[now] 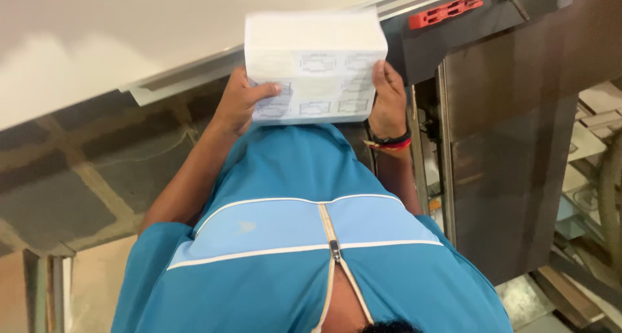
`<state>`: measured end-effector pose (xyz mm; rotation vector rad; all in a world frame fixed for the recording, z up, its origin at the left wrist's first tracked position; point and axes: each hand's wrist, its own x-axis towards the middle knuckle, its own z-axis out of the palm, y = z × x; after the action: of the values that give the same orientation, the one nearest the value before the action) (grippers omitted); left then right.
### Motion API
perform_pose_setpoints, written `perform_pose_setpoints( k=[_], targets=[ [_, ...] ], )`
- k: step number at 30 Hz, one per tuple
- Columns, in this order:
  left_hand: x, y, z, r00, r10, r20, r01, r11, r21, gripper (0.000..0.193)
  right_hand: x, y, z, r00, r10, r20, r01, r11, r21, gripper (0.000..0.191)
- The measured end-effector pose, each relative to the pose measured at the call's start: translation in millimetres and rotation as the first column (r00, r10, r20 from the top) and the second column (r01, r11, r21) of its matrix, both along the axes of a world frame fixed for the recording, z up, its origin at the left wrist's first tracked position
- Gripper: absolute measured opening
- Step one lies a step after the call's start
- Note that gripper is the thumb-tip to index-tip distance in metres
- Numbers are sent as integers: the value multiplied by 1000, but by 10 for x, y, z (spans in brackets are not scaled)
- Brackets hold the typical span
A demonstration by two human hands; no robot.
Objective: The person operates a sheet cutting machine, placing a white sheet onto the bed, adjusting the fence and clamps, and engaging the cutting blade. The person then removes the cut sheet and repeats the process with another sheet.
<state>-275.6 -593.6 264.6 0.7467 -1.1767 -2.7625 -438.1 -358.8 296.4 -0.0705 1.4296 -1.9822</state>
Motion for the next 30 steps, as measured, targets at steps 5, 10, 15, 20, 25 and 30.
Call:
perform_pose_setpoints(
  k=[5, 10, 15, 20, 25, 30],
  targets=[
    [10, -402, -74, 986, -155, 62, 158, 986, -45, 37, 261, -138, -169, 997, -64, 45, 62, 997, 36, 41],
    [-161, -655, -64, 910, -408, 65, 408, 863, -299, 29, 452, -213, -99, 982, -183, -42, 187, 970, 154, 43],
    [-343, -771, 80, 837, -547, -10, 535, 822, -196, 32, 702, -303, 66, 919, -341, -199, 383, 892, 238, 41],
    [-527, -631, 194, 779, -626, -31, 621, 778, -93, 37, 859, -267, 141, 842, -458, -286, 522, 826, 214, 39],
    [-552, -509, 223, 745, -667, 10, 660, 734, -159, 37, 914, -173, 181, 823, -488, -289, 552, 807, 209, 41],
    [-482, -361, 227, 772, -634, 42, 629, 754, -192, 36, 906, -44, 208, 839, -421, -345, 515, 819, 254, 45]
  ],
)
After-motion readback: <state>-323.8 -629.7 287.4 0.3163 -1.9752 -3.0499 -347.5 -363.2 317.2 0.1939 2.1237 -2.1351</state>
